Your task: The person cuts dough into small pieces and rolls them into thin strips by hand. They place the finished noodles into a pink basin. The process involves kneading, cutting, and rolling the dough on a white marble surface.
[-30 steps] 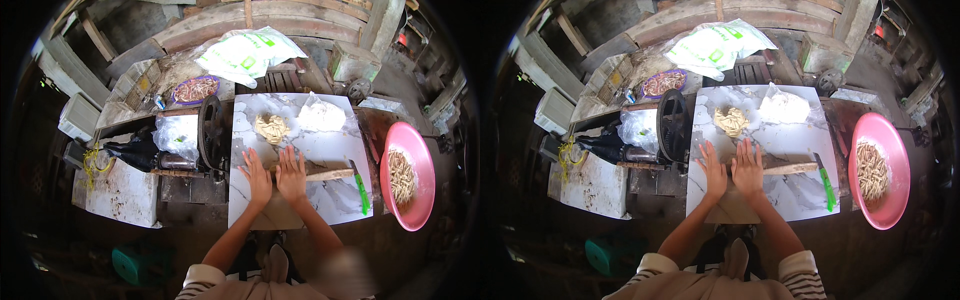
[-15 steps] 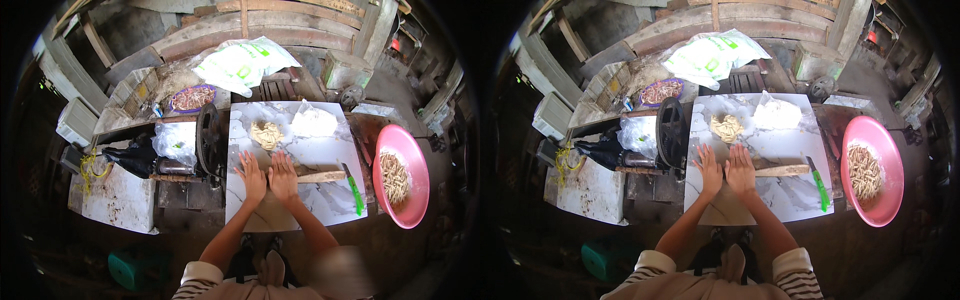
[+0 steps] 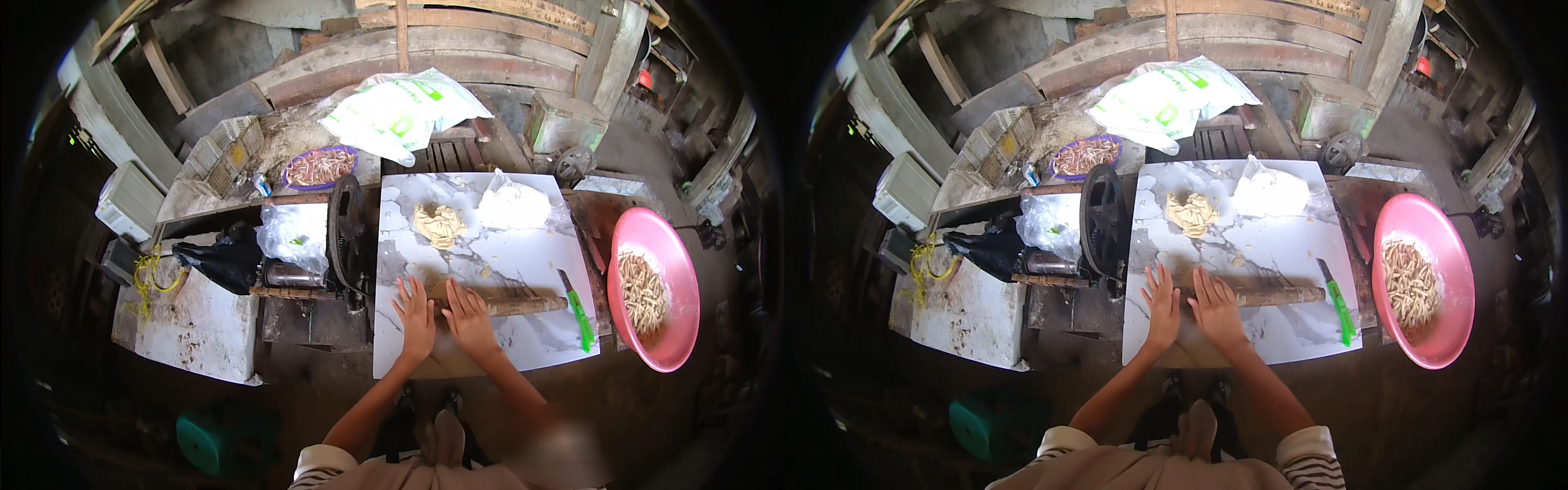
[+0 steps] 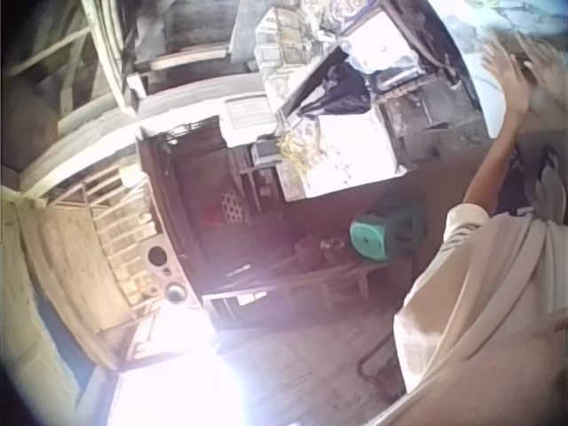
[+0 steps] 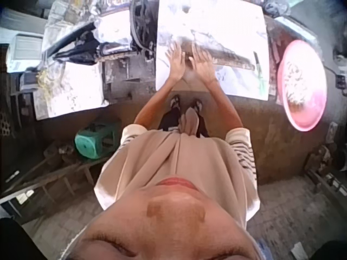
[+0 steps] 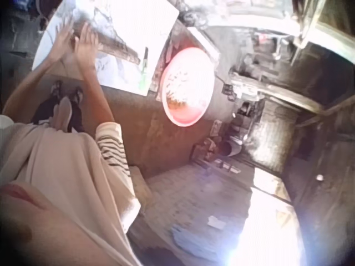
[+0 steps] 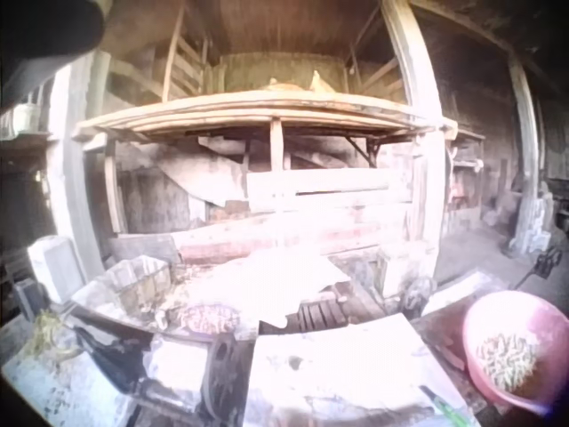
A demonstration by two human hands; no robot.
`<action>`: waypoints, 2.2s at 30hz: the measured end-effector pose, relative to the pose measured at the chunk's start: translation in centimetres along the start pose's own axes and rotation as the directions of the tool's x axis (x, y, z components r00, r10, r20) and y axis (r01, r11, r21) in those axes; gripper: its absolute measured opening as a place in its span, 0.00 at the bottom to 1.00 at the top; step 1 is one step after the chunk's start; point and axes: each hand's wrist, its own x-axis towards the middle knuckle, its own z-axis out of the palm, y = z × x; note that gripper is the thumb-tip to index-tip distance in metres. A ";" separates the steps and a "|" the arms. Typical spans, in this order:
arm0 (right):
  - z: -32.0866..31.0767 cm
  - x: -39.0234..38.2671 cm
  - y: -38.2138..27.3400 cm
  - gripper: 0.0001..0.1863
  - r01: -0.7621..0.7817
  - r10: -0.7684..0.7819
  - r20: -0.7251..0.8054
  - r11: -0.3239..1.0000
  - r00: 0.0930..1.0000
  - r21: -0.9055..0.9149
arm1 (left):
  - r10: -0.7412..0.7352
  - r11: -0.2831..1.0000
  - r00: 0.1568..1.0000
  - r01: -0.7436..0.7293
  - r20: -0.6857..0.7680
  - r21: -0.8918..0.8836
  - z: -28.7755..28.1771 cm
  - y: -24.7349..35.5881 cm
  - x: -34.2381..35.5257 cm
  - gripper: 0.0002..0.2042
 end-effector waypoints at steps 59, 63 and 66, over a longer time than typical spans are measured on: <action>1.3 2.4 1.3 0.31 -0.201 0.204 -0.017 0.947 0.979 -0.249 | -0.100 0.958 0.990 0.122 -0.096 0.259 0.5 0.6 2.6 0.35; 0.7 2.6 1.0 0.31 -0.180 0.186 -0.010 0.933 0.982 -0.311 | -0.092 0.958 0.993 0.110 -0.080 0.264 0.1 0.7 2.5 0.35; 1.6 5.2 2.6 0.30 -0.188 0.179 -0.057 0.936 0.982 -0.299 | -0.088 0.954 0.991 0.114 -0.104 0.276 0.6 0.2 5.9 0.34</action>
